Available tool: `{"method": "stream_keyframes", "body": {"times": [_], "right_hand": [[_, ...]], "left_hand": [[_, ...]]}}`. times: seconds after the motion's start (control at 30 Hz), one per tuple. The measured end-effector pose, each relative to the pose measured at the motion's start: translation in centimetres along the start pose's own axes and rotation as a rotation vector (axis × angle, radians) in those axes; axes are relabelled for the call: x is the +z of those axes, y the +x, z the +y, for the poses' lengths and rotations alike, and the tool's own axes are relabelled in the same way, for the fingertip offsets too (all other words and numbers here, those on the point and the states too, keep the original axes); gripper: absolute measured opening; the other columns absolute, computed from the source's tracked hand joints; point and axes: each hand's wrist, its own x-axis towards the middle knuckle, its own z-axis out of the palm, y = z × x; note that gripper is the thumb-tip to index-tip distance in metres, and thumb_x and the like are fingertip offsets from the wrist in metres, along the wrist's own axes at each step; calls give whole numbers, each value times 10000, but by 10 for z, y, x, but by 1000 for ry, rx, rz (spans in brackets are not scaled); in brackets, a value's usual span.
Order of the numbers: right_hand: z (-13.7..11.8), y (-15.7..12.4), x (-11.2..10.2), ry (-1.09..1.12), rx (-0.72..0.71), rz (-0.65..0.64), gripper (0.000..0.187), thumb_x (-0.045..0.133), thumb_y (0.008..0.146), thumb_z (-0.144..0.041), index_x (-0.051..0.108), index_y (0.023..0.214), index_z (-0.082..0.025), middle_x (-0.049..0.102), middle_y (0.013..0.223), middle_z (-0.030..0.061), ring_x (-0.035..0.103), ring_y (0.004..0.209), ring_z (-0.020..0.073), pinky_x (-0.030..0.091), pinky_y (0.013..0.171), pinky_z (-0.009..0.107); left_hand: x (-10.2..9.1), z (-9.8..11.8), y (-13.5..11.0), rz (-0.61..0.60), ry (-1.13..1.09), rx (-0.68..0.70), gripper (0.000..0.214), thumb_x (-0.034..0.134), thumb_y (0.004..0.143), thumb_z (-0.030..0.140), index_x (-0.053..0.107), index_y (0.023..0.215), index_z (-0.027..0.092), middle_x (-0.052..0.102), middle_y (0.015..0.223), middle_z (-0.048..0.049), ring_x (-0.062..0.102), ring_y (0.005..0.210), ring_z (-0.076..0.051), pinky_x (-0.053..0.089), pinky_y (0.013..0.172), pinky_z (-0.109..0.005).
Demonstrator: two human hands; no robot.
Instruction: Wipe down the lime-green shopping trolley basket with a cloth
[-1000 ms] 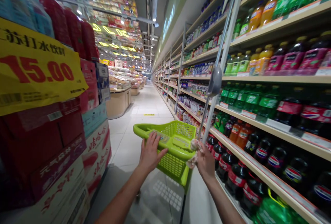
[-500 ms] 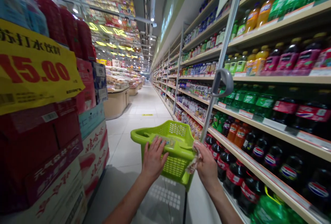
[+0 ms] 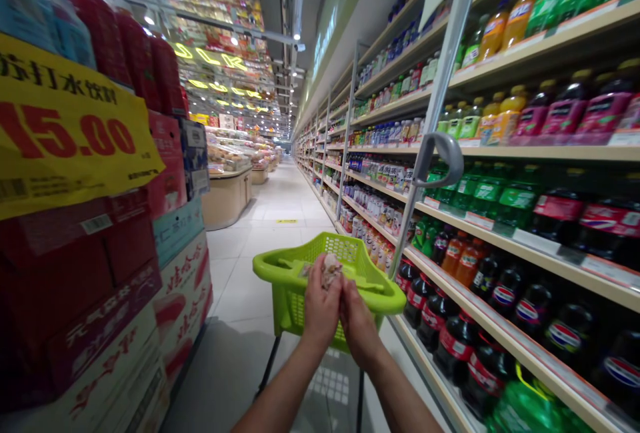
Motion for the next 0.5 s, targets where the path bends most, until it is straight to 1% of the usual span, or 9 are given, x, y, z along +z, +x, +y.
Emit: {"method": "stream_keyframes", "body": {"times": [0.07,0.13,0.17,0.23,0.33,0.4,0.43,0.47,0.5], "right_hand": [[0,-1,-15,-84,53,0,437,281,908,-360,392,1283,-166,596,1132,74,565,1024,162,468,838,302],[6,-1,-32,-277,83,108,443,344,876,-397,436,1248,-174,589,1139,79,535,1060,197,419,897,366],[10,-1,-39,-384,85,175,441,339,870,-405,462,1223,-172,592,1131,83,530,1059,212,401,905,392],[21,-3,-49,-550,76,241,454,296,873,-409,476,1207,-159,615,1081,91,553,1003,227,394,880,421],[35,-8,-50,-681,10,194,474,263,880,-411,461,1218,-145,649,996,96,590,878,228,402,815,420],[39,-11,-49,-720,-34,171,463,274,882,-406,456,1219,-145,649,993,97,589,851,227,404,786,405],[40,-12,-49,-724,-47,168,453,278,886,-392,447,1225,-146,652,984,94,588,841,221,407,770,391],[40,-13,-50,-722,-62,165,441,283,888,-376,436,1233,-148,655,969,88,586,831,214,410,756,376],[40,-14,-51,-719,-83,154,429,289,890,-358,426,1239,-151,658,954,79,583,824,206,410,749,363]], "left_hand": [[-11,-13,12,35,132,136,348,418,800,212,489,1138,171,569,1160,-81,511,1087,-194,414,947,-377],[-21,-27,19,30,311,289,340,409,776,136,536,1089,177,571,1155,-77,484,1116,-207,392,968,-414],[-22,-32,19,20,400,350,358,408,759,104,543,1084,173,565,1165,-83,468,1133,-216,385,973,-432],[-16,-36,13,-25,534,448,399,409,731,62,542,1095,157,557,1178,-98,454,1147,-229,397,964,-441],[12,-25,-5,-153,577,609,380,419,755,94,529,1117,140,566,1166,-102,464,1134,-221,418,952,-399],[27,-16,-13,-219,558,675,327,431,785,154,545,1091,154,586,1133,-89,482,1108,-213,421,947,-383],[30,-13,-13,-237,552,688,304,436,790,173,557,1069,165,593,1121,-83,490,1094,-212,423,942,-385],[27,-14,-11,-241,554,684,290,440,788,175,566,1050,176,594,1116,-78,495,1084,-211,423,937,-390],[19,-17,-6,-231,562,669,285,441,781,160,573,1033,186,594,1114,-75,498,1076,-209,424,933,-394]]}}
